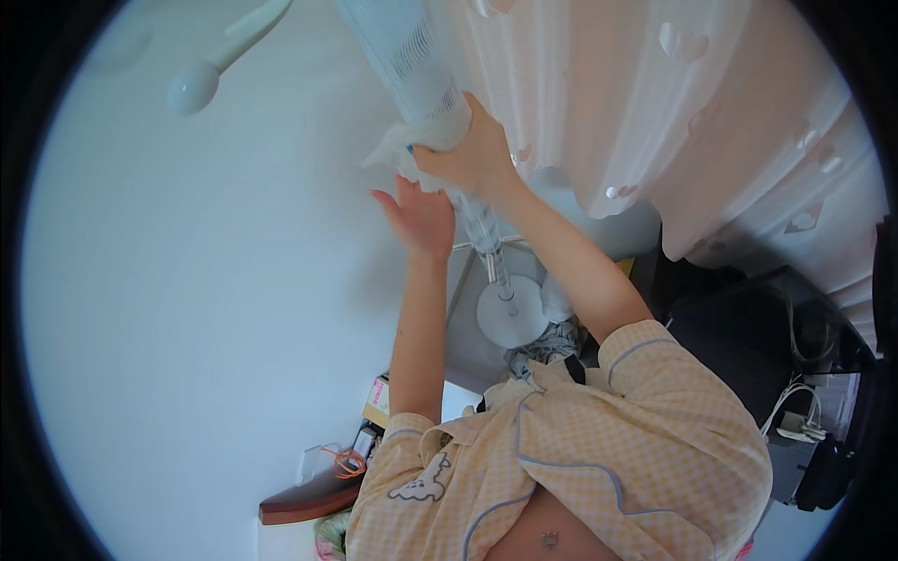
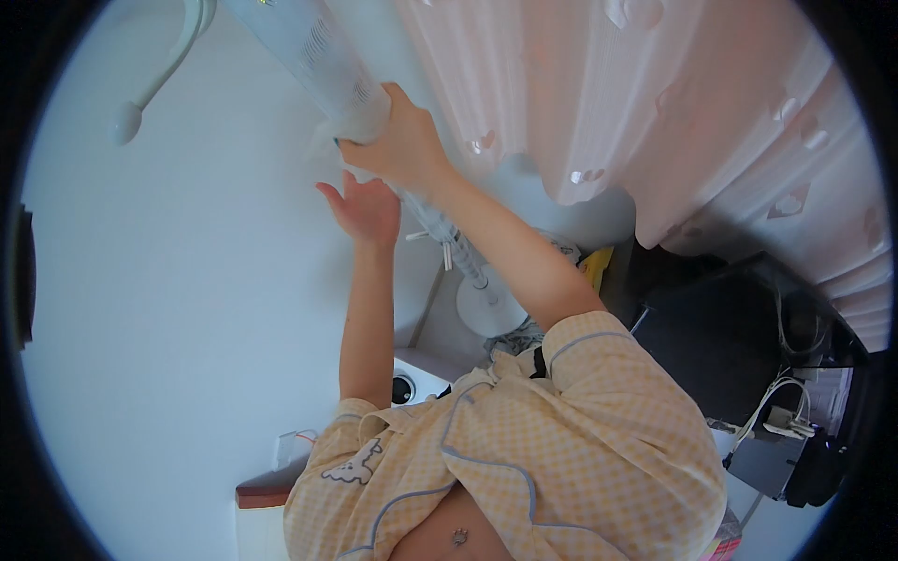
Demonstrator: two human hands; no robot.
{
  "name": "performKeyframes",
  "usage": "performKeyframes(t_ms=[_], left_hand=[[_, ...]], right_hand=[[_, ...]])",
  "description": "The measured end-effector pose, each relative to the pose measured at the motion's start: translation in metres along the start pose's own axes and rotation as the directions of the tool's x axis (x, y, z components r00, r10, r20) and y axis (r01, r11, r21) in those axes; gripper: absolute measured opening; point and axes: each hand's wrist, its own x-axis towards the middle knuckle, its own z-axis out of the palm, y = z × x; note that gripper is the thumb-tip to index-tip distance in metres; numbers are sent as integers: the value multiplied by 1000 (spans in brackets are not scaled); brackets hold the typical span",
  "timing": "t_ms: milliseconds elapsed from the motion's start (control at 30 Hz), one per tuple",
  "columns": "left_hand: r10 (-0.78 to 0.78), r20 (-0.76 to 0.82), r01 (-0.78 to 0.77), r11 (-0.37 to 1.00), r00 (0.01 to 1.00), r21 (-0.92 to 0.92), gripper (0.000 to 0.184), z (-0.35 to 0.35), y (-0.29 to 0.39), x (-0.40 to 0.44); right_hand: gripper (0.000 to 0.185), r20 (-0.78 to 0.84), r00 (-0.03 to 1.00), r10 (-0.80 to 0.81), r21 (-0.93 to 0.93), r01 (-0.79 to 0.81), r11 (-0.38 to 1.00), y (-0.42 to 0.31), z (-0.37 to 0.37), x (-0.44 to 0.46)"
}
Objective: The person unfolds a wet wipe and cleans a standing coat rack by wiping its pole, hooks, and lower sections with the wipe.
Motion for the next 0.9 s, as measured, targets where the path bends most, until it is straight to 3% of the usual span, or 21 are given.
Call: performKeyframes(t_ms=[133,200,267,400,500,600,667,733,833,900], left_hand=[[45,-1,-44,981,999,190,65,-5,-7,-18],[73,-263,35,923,962,383,50,-19,-14,-23],[57,-339,87,915,939,394,45,-38,-20,-26],[46,-543,210,892,838,399,30,-63,-27,-31],[93,-533,211,850,841,482,26,-71,-25,-34],[186,-537,196,794,823,575,26,-71,-22,-35],[201,-527,193,777,826,599,26,-65,-18,-35],[222,-506,177,761,833,624,26,-57,-15,-35],[287,-331,60,669,899,741,25,-40,-15,-45],[545,26,-211,280,838,936,26,-16,-17,-56]], right_hand=[[62,-43,991,128,4,-128,992,24,7,-37],[62,-55,983,175,26,-174,984,46,12,-55],[65,-137,983,125,-84,-137,987,77,19,-74],[64,-170,975,141,-127,-163,978,118,28,-114],[67,-231,967,112,-73,-132,989,150,30,-133],[64,-178,969,172,-61,-186,981,156,24,-133],[62,-27,964,263,55,-262,964,159,19,-125],[62,45,984,173,72,-176,982,151,9,-115],[61,188,981,55,187,-90,978,126,0,-89],[61,257,966,17,274,-90,958,99,-6,-68]])
